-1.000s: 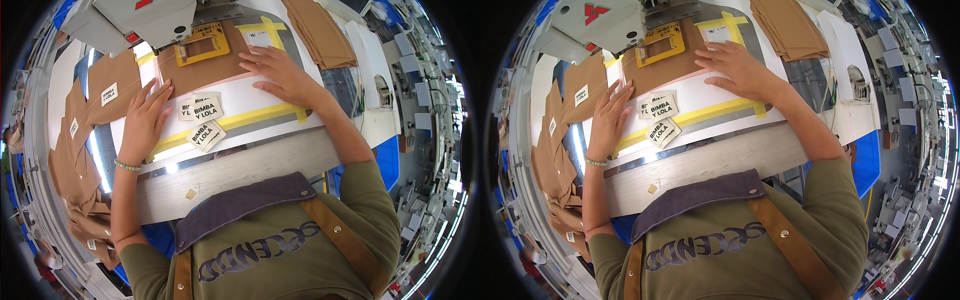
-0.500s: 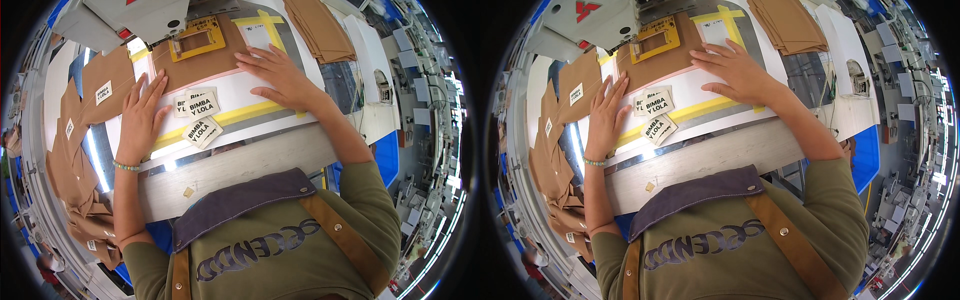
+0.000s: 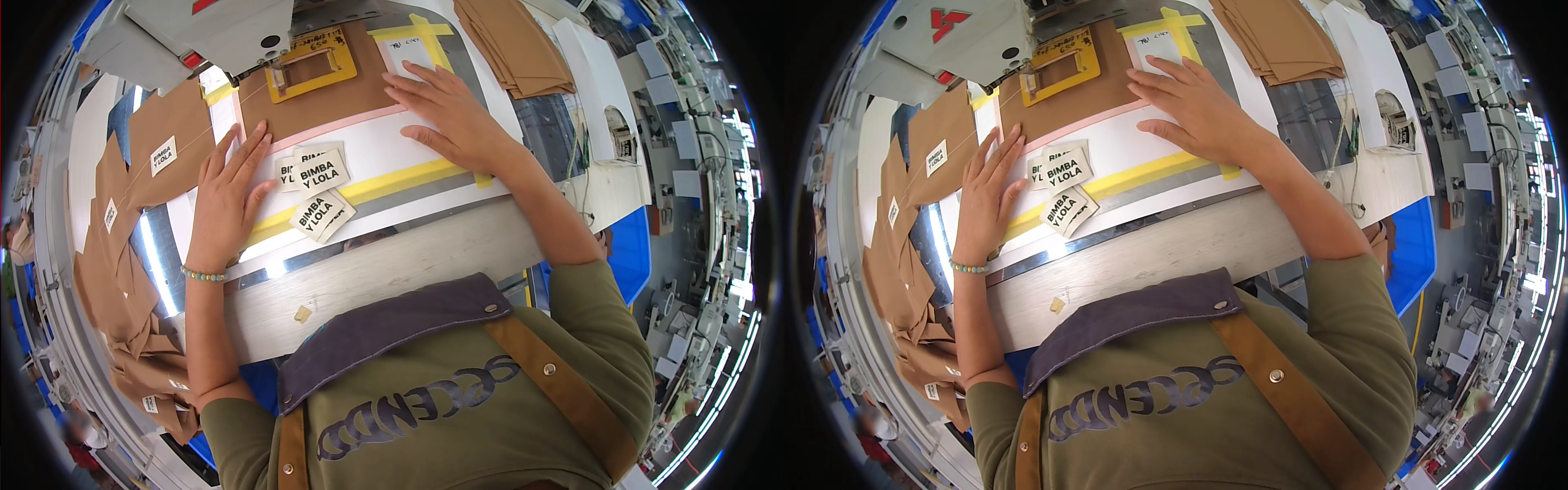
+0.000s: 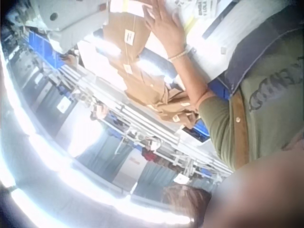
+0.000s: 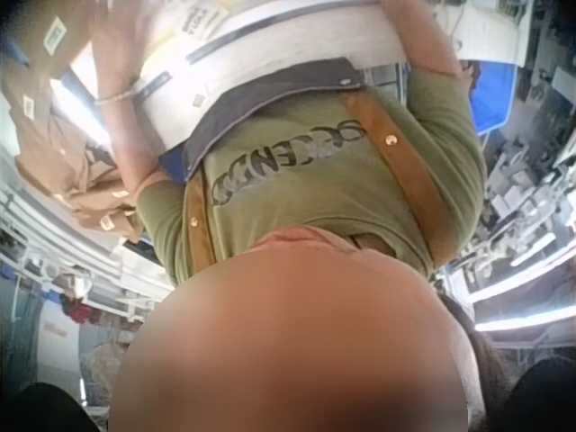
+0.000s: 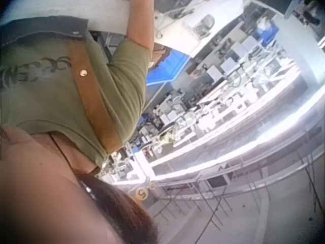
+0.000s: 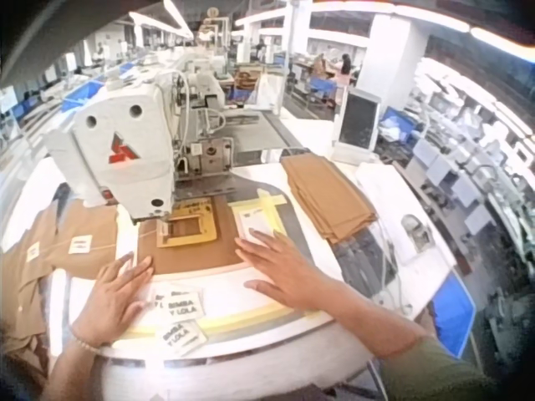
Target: Sewing textile labels onto pieces of brown leather using an industrial sewing machine.
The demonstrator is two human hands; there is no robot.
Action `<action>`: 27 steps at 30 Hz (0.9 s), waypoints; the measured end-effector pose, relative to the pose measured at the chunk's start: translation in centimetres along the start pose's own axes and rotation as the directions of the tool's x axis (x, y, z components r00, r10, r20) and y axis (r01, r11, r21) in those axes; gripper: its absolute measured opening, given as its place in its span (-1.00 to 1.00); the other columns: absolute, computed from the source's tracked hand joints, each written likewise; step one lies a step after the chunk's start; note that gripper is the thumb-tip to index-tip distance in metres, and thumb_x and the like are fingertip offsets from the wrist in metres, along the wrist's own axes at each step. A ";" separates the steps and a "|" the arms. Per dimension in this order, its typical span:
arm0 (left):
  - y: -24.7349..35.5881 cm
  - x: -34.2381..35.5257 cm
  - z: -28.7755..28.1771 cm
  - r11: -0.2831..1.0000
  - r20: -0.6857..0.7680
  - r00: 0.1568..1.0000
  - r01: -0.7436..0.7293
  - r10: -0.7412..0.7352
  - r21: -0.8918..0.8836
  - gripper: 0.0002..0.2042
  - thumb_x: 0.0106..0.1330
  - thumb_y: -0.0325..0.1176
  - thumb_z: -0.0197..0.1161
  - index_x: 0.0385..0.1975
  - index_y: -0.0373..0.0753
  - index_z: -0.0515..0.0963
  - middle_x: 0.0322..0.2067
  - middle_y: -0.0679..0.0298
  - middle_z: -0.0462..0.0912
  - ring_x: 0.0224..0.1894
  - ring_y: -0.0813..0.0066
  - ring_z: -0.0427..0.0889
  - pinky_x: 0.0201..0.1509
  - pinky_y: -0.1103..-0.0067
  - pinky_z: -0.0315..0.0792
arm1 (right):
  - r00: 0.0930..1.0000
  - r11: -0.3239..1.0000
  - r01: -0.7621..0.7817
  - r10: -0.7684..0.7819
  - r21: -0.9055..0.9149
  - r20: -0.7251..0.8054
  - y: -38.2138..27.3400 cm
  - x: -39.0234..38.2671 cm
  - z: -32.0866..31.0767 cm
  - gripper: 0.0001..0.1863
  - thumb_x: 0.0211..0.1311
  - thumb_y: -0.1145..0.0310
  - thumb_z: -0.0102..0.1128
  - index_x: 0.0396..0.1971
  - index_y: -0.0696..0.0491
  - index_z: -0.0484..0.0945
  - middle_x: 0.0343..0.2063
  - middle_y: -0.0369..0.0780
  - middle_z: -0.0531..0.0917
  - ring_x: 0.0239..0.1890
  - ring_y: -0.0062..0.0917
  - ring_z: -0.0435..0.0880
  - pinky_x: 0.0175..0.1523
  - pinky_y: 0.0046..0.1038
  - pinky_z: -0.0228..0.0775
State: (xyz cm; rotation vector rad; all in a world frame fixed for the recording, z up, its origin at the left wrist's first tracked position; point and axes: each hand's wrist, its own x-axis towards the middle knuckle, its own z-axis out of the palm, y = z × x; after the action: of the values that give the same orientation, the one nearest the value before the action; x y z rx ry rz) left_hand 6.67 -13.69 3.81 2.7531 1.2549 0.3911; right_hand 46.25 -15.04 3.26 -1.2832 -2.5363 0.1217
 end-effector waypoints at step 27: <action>-0.8 -0.1 -0.3 0.995 -0.020 1.000 0.005 -0.007 -0.102 -0.48 0.50 -0.29 0.32 0.45 -0.21 0.54 0.54 0.31 0.49 0.63 0.04 0.30 0.68 0.16 0.18 | 0.996 0.998 0.031 -0.027 -0.054 0.084 0.2 -0.3 -0.5 -0.32 0.67 -0.14 0.00 0.58 -0.05 0.41 0.66 -0.29 0.28 0.72 -0.31 0.08 0.79 -0.01 -0.23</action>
State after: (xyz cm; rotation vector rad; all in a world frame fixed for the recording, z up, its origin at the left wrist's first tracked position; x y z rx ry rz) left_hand 5.96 -13.21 3.90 2.6664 1.2127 0.4706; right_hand 46.69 -15.17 3.60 -1.2863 -2.6448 0.1021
